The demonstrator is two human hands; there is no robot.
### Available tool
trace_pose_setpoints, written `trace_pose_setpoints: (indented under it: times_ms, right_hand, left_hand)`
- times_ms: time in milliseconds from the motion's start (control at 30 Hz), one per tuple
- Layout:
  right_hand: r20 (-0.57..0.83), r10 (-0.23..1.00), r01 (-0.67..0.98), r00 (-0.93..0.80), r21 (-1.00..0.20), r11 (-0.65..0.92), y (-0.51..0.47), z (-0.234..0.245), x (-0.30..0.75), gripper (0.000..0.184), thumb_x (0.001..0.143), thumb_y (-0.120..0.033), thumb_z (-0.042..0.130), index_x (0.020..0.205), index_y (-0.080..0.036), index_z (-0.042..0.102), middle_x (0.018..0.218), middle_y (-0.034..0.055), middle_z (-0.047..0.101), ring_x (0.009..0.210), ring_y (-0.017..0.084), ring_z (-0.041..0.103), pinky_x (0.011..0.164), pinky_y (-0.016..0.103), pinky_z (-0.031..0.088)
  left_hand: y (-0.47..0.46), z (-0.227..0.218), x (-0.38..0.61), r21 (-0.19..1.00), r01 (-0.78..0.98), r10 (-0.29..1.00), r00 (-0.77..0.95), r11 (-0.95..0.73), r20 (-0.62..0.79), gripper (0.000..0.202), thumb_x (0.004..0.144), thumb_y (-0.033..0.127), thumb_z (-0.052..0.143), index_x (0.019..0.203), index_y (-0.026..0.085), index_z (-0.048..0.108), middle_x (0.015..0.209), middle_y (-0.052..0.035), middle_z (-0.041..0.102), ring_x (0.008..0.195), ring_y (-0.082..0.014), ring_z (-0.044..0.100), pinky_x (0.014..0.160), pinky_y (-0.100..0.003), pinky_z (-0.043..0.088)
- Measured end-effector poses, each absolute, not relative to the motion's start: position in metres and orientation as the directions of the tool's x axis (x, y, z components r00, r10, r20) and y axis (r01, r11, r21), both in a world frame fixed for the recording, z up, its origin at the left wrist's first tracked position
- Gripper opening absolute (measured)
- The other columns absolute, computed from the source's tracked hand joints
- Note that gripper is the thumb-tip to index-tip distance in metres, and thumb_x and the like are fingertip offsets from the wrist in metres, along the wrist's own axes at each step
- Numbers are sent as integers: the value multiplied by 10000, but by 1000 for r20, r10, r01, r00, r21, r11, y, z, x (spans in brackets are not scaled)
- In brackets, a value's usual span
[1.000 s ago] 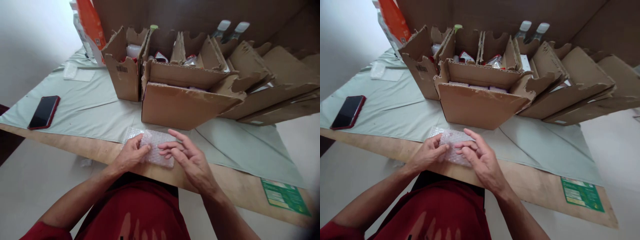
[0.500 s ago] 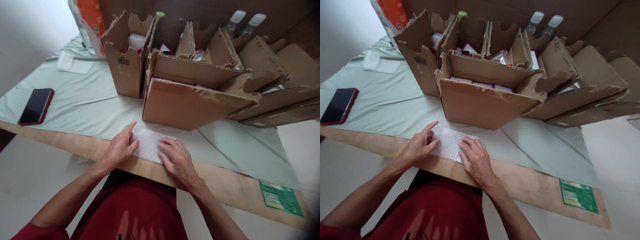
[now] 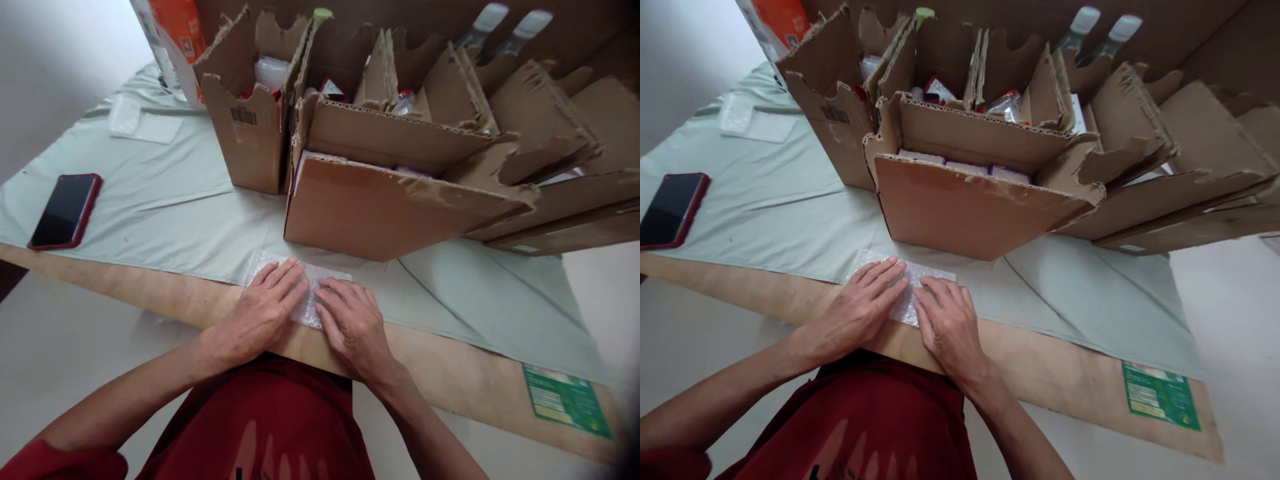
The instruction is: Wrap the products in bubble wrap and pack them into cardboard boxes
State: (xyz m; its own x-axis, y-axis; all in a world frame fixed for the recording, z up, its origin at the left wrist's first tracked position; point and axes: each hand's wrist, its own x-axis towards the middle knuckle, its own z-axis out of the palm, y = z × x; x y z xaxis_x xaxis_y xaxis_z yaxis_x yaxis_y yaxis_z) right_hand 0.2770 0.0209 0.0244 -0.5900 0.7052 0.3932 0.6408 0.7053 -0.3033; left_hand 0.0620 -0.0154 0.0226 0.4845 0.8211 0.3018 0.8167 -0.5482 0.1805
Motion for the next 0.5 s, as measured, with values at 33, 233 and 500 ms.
trace_pose_setpoints:
  times_ms: [33, 233, 500]
  right_hand:
    - [400, 697, 637, -595, -294, 713, 21, 25, 272, 254, 1031, -182, 509, 1171, -198, 721, 1207, 110, 754, 1085, 262, 680, 886, 420, 551]
    - [237, 675, 634, -699, -231, 738, 23, 5, 253, 527, 1034, -290, 519, 1505, -54, 503, 1539, 193, 561, 1457, 322, 486, 1164, 483, 449]
    - [114, 748, 722, -654, -202, 662, 20, -8, 289, 816, 1010, -587, 522, 1641, -122, 294, 1665, 193, 397, 1552, 347, 351, 1258, 563, 291]
  left_hand:
    - [-14, 19, 62, 169, 818, 822, 493, -550, 285, 427, 991, 69, 425, 1388, 97, 580, 1507, -196, 588, 1478, -345, 477, 1188, -544, 432]
    - [-12, 5, 56, 244, 852, 882, 416, -463, 222, 463, 987, 167, 500, 1443, 138, 579, 1530, -169, 580, 1478, -334, 482, 1246, -555, 365]
    - [-13, 2, 50, 265, 835, 876, 446, -482, 186, 410, 1015, 222, 514, 1410, 158, 602, 1574, -139, 539, 1519, -316, 419, 1278, -538, 322]
